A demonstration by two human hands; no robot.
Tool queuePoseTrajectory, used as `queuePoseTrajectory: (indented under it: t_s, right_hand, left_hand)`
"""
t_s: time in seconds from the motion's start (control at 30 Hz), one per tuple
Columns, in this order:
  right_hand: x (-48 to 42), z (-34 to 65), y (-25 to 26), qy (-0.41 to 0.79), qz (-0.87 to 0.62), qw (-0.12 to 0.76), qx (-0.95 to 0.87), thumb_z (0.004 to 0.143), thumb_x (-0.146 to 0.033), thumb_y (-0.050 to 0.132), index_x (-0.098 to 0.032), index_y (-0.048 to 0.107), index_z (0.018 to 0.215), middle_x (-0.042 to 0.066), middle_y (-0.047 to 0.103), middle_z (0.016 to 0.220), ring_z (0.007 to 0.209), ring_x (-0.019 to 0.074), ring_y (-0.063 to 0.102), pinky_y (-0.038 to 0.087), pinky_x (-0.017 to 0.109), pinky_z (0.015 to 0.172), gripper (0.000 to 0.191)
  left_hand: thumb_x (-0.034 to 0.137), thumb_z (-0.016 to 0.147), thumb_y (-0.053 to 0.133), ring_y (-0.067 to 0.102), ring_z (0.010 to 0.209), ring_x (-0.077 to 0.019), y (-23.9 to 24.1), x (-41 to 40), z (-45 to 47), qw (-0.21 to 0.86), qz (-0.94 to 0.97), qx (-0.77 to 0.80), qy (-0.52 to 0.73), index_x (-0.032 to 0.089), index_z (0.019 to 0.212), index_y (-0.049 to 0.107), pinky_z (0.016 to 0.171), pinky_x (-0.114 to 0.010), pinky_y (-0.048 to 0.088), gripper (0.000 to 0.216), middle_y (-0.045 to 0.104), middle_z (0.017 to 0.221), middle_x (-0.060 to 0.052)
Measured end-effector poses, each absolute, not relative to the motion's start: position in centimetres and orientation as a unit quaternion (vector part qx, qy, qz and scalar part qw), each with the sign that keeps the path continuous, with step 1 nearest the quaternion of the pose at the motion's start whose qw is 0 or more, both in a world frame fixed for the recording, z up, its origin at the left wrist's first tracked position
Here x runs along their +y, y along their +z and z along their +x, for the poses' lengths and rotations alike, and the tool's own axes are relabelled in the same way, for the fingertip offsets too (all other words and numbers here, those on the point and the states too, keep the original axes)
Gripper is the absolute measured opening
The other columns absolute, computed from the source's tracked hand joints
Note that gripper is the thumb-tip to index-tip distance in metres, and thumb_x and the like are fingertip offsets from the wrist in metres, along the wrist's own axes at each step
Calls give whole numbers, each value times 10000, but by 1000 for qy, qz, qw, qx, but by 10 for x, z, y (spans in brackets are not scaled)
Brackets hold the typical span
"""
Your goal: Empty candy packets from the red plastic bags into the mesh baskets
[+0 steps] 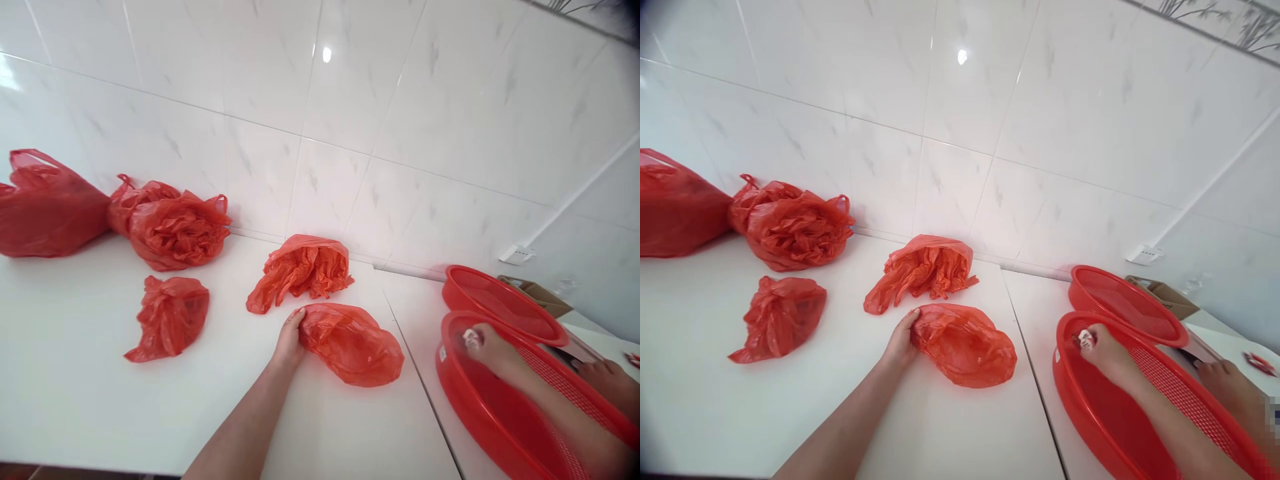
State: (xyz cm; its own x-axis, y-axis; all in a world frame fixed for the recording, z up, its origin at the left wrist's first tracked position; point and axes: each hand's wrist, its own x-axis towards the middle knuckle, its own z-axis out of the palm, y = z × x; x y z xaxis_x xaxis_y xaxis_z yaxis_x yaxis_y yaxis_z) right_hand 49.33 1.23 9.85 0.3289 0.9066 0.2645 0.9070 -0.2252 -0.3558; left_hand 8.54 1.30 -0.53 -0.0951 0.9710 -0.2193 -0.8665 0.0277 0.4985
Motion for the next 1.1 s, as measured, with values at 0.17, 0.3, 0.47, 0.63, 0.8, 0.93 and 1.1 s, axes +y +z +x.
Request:
queuePoseTrajectory:
  t_s: [0.17, 0.3, 0.47, 0.63, 0.8, 0.93, 1.1]
  right_hand:
    - [-9, 411, 148, -7, -676, 310, -669, 651, -328, 687, -258, 482, 1011, 108, 617, 994, 785, 233, 615, 456, 325, 605, 420]
    - [-36, 321, 148, 20, -505, 326, -799, 736, -224, 588, -258, 475, 982, 78, 565, 1104, 949, 228, 589, 490, 342, 742, 273]
    - [-22, 259, 102, 64, -396, 269, -875, 756, -102, 482, -231, 485, 1006, 76, 570, 1067, 938, 209, 565, 472, 351, 776, 282]
    - [-7, 263, 83, 150, -498, 199, -831, 732, -178, 555, -253, 536, 1045, 20, 609, 1057, 957, 200, 580, 462, 344, 802, 322]
    - [-12, 298, 66, 36, -504, 169, -846, 798, -228, 501, -254, 606, 960, 36, 632, 1064, 1074, 235, 541, 409, 408, 916, 195]
    - [-18, 329, 33, -83, -542, 143, -824, 754, -289, 586, -265, 573, 1129, 90, 483, 1326, 1272, 336, 367, 348, 514, 972, 376]
    - [-27, 328, 14, -112, -570, 204, -788, 796, -168, 480, -279, 363, 1362, 109, 336, 1428, 1296, 299, 348, 368, 464, 984, 588]
  left_hand:
    - [267, 697, 703, 611, 637, -134, -5, 14, 89, 680, 113, 249, 680, 157, 769, 571, 633, -255, 473, 187, 633, 704, -8]
    - [263, 702, 702, 607, 651, -135, -6, 14, 89, 682, 116, 246, 679, 160, 779, 575, 658, -261, 466, 181, 636, 717, -6]
    - [273, 709, 696, 608, 663, -141, -5, 10, 87, 681, 127, 238, 680, 150, 792, 590, 672, -268, 467, 182, 646, 731, -17]
    - [288, 707, 692, 626, 703, -157, 0, 9, 84, 679, 126, 235, 684, 152, 862, 614, 697, -284, 480, 220, 665, 783, -29]
    - [294, 721, 678, 629, 688, -154, 2, 12, 84, 681, 109, 248, 680, 155, 877, 614, 677, -272, 483, 219, 666, 780, -31]
    - [254, 728, 661, 624, 650, -136, 4, 14, 82, 673, 95, 261, 686, 152, 826, 605, 688, -261, 489, 152, 659, 741, -22]
    - [277, 730, 672, 643, 718, -153, 6, 13, 80, 666, 149, 263, 682, 152, 851, 621, 713, -270, 499, 181, 681, 807, -36]
